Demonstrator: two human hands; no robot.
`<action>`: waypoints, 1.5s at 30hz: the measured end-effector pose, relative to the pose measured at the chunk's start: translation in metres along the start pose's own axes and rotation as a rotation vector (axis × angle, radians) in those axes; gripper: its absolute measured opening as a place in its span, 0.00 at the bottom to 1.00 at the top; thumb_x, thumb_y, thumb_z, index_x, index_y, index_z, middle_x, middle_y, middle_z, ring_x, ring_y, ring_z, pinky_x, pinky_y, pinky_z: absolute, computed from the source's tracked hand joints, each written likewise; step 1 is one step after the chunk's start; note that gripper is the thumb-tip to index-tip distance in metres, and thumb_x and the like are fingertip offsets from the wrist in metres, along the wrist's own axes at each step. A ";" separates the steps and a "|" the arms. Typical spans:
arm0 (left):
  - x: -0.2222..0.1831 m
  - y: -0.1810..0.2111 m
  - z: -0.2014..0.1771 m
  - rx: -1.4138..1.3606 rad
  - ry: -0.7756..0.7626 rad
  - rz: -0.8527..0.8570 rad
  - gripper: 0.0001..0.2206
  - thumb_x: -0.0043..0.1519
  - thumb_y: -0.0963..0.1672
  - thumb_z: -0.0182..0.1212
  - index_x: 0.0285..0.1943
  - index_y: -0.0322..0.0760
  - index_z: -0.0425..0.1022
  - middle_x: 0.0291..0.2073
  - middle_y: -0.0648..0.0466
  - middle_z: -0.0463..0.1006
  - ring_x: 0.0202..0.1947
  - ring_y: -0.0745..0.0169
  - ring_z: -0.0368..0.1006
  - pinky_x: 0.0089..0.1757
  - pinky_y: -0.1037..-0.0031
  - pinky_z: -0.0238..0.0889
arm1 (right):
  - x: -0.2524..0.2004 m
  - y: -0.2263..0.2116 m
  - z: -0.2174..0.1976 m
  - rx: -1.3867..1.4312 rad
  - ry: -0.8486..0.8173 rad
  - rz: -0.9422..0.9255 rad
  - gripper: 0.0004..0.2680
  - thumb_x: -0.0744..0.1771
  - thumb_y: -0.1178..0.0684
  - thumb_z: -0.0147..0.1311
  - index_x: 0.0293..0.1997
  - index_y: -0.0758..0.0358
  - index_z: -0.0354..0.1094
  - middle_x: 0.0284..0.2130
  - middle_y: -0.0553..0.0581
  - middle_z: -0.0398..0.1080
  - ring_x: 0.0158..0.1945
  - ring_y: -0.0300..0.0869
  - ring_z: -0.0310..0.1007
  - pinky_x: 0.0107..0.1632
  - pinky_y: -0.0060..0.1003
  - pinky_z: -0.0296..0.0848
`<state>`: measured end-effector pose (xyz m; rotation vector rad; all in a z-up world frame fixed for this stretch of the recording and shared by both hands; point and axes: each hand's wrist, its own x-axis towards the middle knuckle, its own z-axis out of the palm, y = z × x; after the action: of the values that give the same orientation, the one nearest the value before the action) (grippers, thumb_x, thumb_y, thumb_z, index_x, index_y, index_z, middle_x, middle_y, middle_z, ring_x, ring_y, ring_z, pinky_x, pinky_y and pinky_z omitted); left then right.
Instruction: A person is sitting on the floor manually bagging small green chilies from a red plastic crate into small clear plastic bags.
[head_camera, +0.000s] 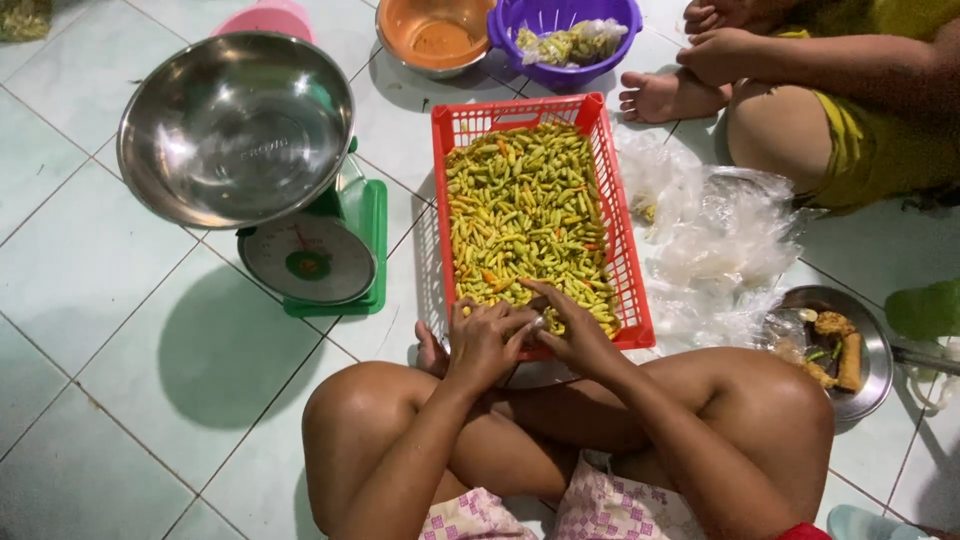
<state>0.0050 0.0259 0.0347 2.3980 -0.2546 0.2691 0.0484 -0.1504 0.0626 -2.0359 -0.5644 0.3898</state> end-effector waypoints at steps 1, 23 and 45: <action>0.000 -0.001 0.000 0.020 -0.013 -0.004 0.05 0.61 0.48 0.64 0.42 0.58 0.83 0.28 0.59 0.77 0.32 0.54 0.78 0.56 0.54 0.52 | 0.001 0.001 0.001 0.012 -0.012 0.016 0.29 0.64 0.65 0.58 0.74 0.52 0.54 0.49 0.64 0.75 0.58 0.63 0.71 0.56 0.63 0.72; 0.005 0.013 -0.027 -0.012 -0.005 -0.096 0.32 0.67 0.45 0.56 0.80 0.32 0.47 0.27 0.50 0.83 0.30 0.52 0.81 0.62 0.53 0.44 | -0.009 0.012 0.016 0.028 0.058 0.236 0.27 0.60 0.54 0.69 0.66 0.43 0.64 0.50 0.73 0.74 0.53 0.69 0.75 0.53 0.60 0.75; 0.008 -0.028 0.019 0.108 -0.386 -0.287 0.21 0.64 0.43 0.44 0.68 0.41 0.66 0.14 0.55 0.76 0.24 0.51 0.77 0.69 0.55 0.31 | 0.229 -0.029 -0.130 -0.010 0.749 0.347 0.26 0.66 0.42 0.63 0.72 0.34 0.55 0.62 0.69 0.54 0.59 0.47 0.61 0.54 0.40 0.73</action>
<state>0.0226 0.0333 0.0052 2.5407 -0.0673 -0.3227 0.2979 -0.1078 0.1414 -2.0956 0.2470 -0.1892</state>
